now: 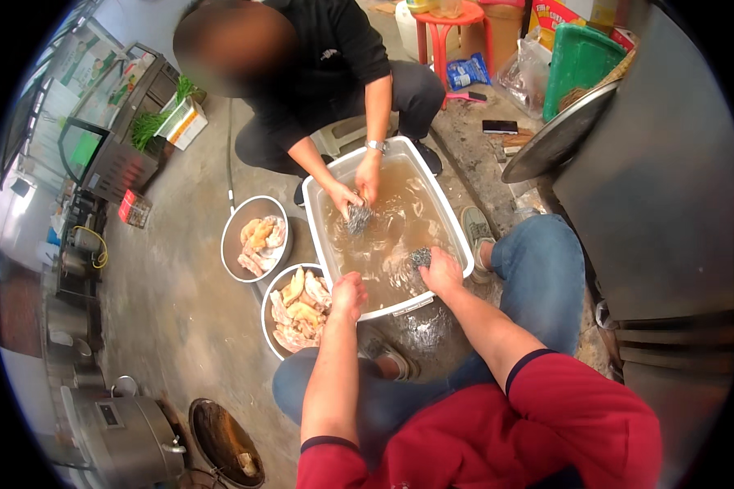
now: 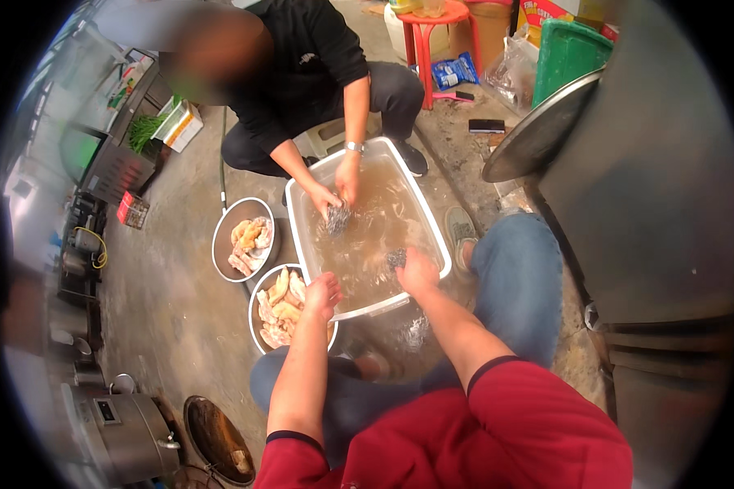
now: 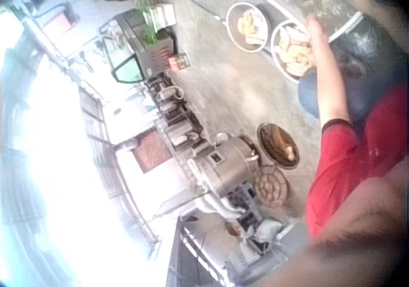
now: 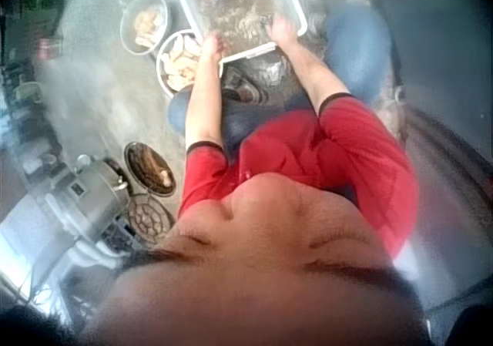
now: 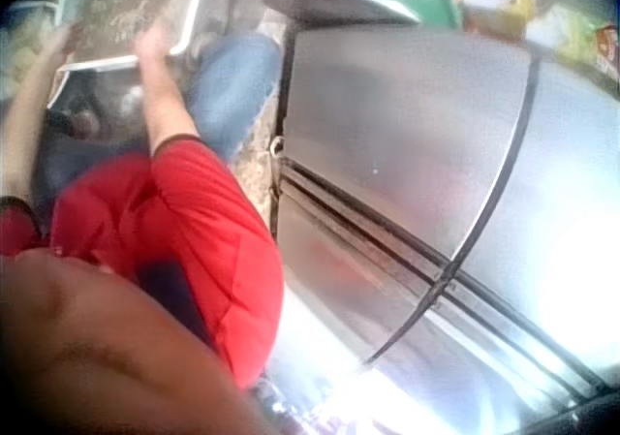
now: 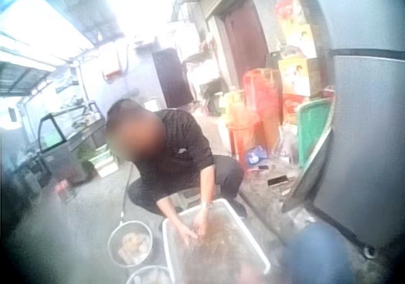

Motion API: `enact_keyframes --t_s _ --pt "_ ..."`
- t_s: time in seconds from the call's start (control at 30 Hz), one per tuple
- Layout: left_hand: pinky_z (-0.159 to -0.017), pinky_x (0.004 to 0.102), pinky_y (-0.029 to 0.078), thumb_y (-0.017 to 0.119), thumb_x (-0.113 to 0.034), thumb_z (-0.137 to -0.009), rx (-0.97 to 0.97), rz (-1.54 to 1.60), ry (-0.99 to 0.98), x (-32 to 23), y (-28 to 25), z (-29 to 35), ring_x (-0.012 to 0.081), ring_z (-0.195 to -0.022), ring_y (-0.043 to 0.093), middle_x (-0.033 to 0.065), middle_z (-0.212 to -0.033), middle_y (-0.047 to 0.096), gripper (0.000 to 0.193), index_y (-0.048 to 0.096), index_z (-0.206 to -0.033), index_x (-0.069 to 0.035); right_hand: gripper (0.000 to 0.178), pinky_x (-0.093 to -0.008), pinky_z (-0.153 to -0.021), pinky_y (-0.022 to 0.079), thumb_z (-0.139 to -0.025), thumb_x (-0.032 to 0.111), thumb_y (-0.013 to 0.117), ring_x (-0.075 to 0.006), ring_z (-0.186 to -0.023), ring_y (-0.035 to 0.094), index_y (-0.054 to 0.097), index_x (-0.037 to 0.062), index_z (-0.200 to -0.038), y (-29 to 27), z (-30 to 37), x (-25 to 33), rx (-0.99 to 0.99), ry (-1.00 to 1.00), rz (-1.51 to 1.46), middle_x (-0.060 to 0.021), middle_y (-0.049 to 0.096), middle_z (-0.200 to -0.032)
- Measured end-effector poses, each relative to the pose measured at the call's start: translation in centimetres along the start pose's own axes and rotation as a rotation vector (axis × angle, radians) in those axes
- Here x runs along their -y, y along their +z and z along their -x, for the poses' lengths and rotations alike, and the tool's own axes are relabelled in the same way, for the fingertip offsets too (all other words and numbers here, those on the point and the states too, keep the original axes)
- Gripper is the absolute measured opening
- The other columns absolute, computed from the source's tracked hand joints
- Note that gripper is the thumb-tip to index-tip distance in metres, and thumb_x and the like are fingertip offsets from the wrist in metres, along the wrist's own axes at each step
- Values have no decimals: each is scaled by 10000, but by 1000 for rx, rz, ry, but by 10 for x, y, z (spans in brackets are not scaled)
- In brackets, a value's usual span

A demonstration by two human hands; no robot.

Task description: The person scrubs chicken parts with a steel wool pad in a basin of water, rinses them, and places them into a metal bowl. Another person performs the same task alongside them.

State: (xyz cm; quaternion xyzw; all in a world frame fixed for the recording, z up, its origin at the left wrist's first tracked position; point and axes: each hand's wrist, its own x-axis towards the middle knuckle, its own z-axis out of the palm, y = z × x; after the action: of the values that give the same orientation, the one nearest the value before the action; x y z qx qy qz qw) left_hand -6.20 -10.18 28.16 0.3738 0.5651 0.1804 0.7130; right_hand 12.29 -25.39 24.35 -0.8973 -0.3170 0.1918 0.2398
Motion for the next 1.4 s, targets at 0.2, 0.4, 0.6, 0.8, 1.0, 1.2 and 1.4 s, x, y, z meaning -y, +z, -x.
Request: enact_keyframes --t_s 0.2,0.4,0.6,0.8,1.0,1.2,1.4 --pt "-516 324 430 577 -144 -879 -79 -266 2 67 -19 -125 132 -584 507 -2 -692 540 85 629 -920 -90 468 -462 -848 498 -778 256 728 -339 -995 619 554 43 -1157 10 5 12 10 -171 52 -147 639 -1054" --pt "-892 424 506 708 -347 -785 -245 -919 186 93 53 -183 379 -1014 665 254 -1015 697 461 683 -1016 51 475 -446 -801 511 -750 257 706 -309 -933 630 577 59 -1162 11 0 -5 -84 -332 59 -108 646 -983" --pt "-939 445 496 707 -438 -788 10 -1125 23 96 86 -215 394 -1072 649 303 -1075 668 550 699 -1015 63 490 -434 -730 496 -675 231 731 -312 -825 620 598 72 -1119 12 1 -4 -2 -364 46 -95 613 -870" --pt "-945 437 501 790 -338 -709 109 -1097 121 89 74 -197 400 -1076 643 296 -1111 658 529 680 -1068 35 502 -432 -745 507 -698 258 702 -293 -860 628 591 76 -1152 13 8 9 9 -414 54 -94 632 -921" --pt "-952 427 498 792 -273 -724 106 -911 126 94 64 -150 389 -1109 620 266 -1194 623 638 541 -1245 -1 507 -436 -786 511 -721 253 712 -305 -920 642 577 72 -1175 27 6 -5 -67 -376 59 -123 659 -1019" --pt "-993 416 473 734 -242 -793 -91 -745 171 107 51 -115 353 -1151 607 216 -1218 633 506 570 -1218 -21 520 -456 -849 506 -774 287 727 -346 -976 641 553 54 -1204 19 2 9 -91 -157 -71 -155 661 -1051" --pt "-991 412 476 709 -269 -810 -37 -1015 176 98 46 -118 375 -1155 606 228 -1206 641 501 567 -1225 -26 503 -448 -821 524 -764 282 744 -349 -945 652 569 51 -1176 23 4 4 -86 -280 -21 -155 672 -1019"
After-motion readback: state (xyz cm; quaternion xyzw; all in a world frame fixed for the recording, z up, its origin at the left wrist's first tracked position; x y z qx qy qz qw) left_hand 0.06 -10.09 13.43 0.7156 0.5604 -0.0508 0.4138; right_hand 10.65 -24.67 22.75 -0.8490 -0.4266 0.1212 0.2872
